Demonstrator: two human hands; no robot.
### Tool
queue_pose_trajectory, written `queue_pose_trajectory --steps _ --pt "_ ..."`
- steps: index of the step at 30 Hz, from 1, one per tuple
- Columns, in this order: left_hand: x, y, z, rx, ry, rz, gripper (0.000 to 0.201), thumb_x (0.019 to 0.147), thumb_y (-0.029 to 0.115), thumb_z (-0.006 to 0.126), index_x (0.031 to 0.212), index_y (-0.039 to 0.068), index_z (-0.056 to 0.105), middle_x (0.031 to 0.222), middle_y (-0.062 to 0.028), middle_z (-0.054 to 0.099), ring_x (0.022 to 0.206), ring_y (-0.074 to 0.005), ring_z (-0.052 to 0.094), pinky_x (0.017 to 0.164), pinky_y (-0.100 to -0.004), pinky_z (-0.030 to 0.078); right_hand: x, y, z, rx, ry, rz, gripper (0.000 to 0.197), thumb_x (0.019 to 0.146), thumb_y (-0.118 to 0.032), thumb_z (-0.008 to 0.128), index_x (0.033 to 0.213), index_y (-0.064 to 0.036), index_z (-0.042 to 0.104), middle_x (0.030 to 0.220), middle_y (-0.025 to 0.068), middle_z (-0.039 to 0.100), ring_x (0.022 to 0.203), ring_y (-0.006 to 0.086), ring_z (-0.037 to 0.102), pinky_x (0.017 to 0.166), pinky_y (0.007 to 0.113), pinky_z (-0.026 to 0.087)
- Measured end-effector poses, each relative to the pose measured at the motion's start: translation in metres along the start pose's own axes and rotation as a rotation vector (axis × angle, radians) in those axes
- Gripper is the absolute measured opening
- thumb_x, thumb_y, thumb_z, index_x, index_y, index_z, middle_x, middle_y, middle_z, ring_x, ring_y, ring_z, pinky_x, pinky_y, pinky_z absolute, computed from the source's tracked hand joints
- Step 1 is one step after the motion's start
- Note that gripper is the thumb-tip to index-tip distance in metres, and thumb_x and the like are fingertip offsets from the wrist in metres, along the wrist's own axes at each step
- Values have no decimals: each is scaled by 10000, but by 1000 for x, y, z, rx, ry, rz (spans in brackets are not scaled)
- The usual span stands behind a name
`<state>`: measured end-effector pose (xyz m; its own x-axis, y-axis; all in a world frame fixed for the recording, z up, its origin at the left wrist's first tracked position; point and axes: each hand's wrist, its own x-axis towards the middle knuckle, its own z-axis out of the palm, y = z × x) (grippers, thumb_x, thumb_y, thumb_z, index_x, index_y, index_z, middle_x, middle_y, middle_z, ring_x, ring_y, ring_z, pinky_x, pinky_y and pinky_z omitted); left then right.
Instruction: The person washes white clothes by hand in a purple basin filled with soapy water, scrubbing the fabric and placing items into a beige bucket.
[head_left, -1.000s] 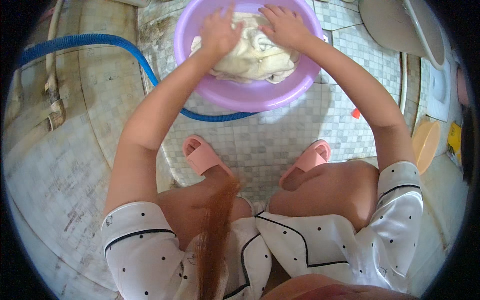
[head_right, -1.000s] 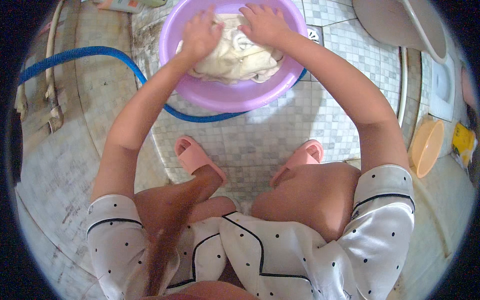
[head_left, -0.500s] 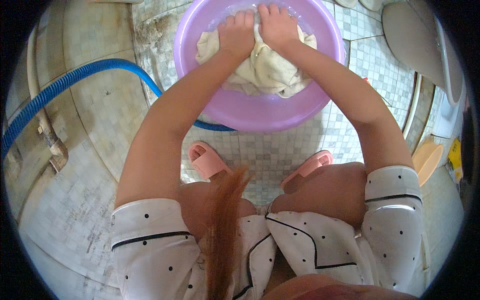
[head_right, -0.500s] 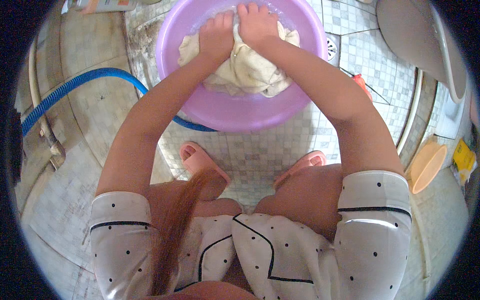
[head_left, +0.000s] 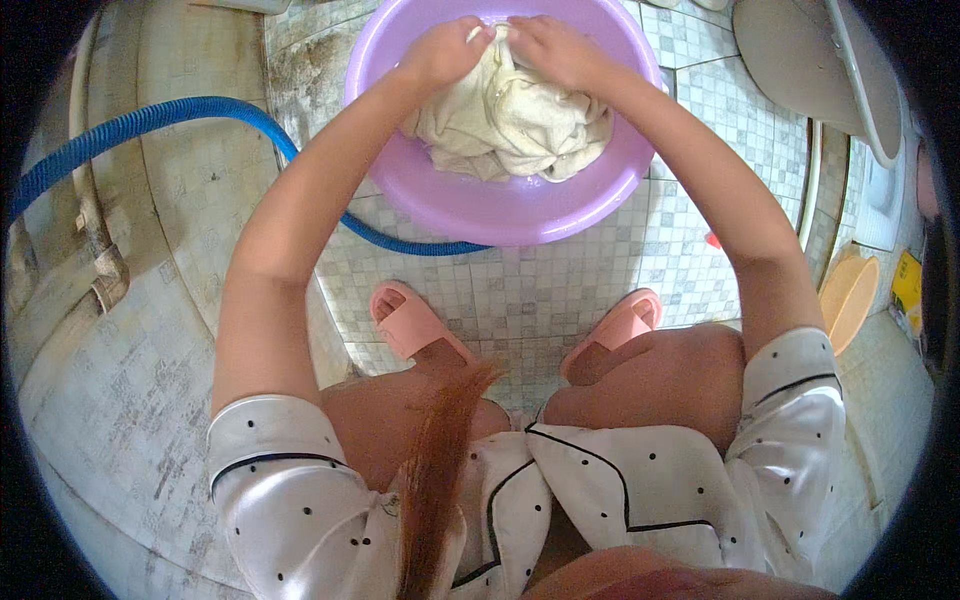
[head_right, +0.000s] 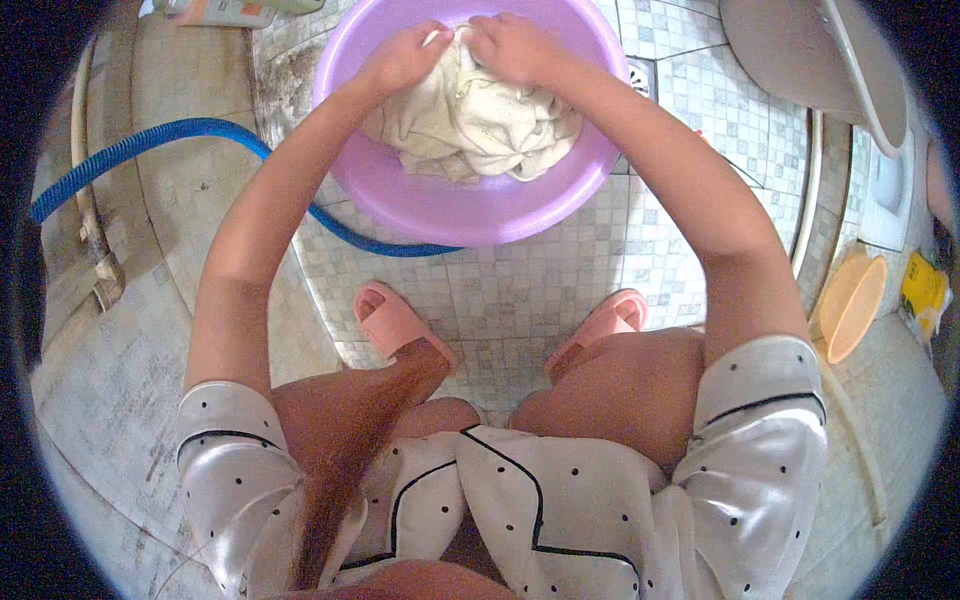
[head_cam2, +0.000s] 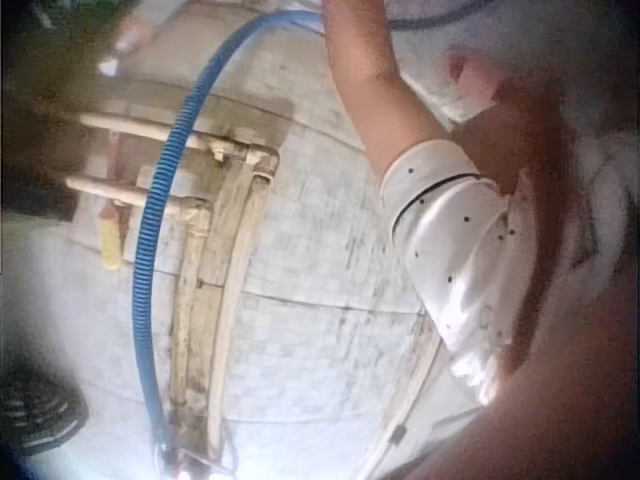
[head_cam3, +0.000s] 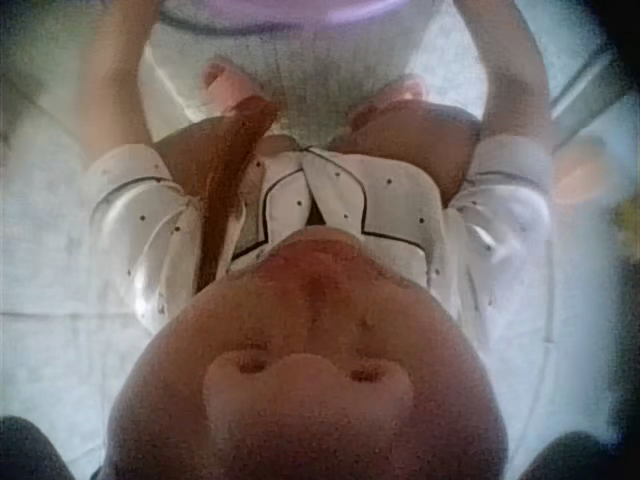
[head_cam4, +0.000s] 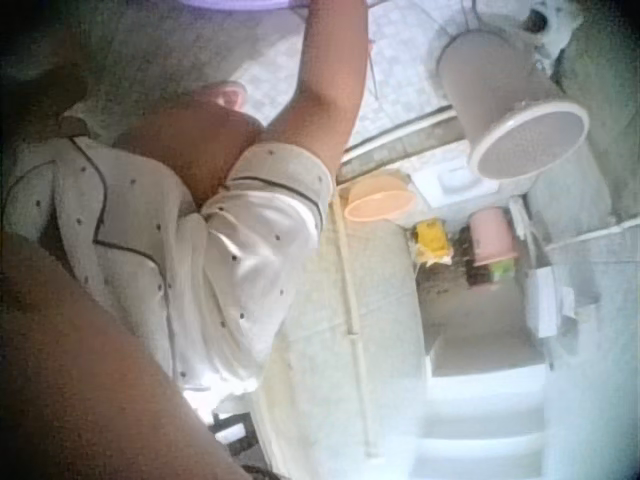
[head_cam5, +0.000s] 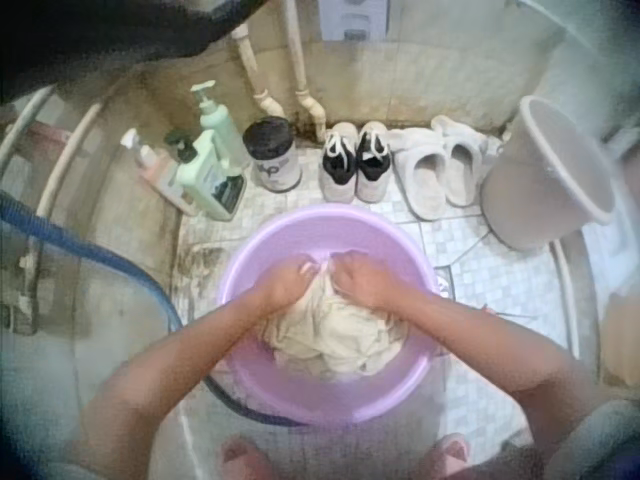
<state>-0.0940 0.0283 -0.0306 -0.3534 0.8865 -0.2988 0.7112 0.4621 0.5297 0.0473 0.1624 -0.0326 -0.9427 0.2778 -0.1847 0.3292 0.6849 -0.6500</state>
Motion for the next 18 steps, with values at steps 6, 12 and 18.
queue_pose_trajectory --steps 6,12,18 --pt "-51 24 27 628 243 129 627 782 249 541 1357 163 306 1227 -165 445 1007 -357 506 804 -488 422 -41 -32 29 -612 50 88 704 793 -545 449 1374 -193 265 1389 171 274 1239 393 303 823 624 348" --pt "-25 19 44 670 174 83 546 783 261 524 1276 81 371 1049 -116 489 879 -278 539 707 -440 432 -16 -29 38 -601 7 102 552 761 -408 521 1184 -72 410 1159 160 433 1083 335 426 767 494 426" --pt "-1 4 36 433 81 24 444 819 272 464 1214 73 433 962 -172 564 867 -305 588 712 -440 473 8 -16 33 -472 154 11 414 750 -354 532 1016 -37 546 983 158 549 905 316 557 718 438 484"
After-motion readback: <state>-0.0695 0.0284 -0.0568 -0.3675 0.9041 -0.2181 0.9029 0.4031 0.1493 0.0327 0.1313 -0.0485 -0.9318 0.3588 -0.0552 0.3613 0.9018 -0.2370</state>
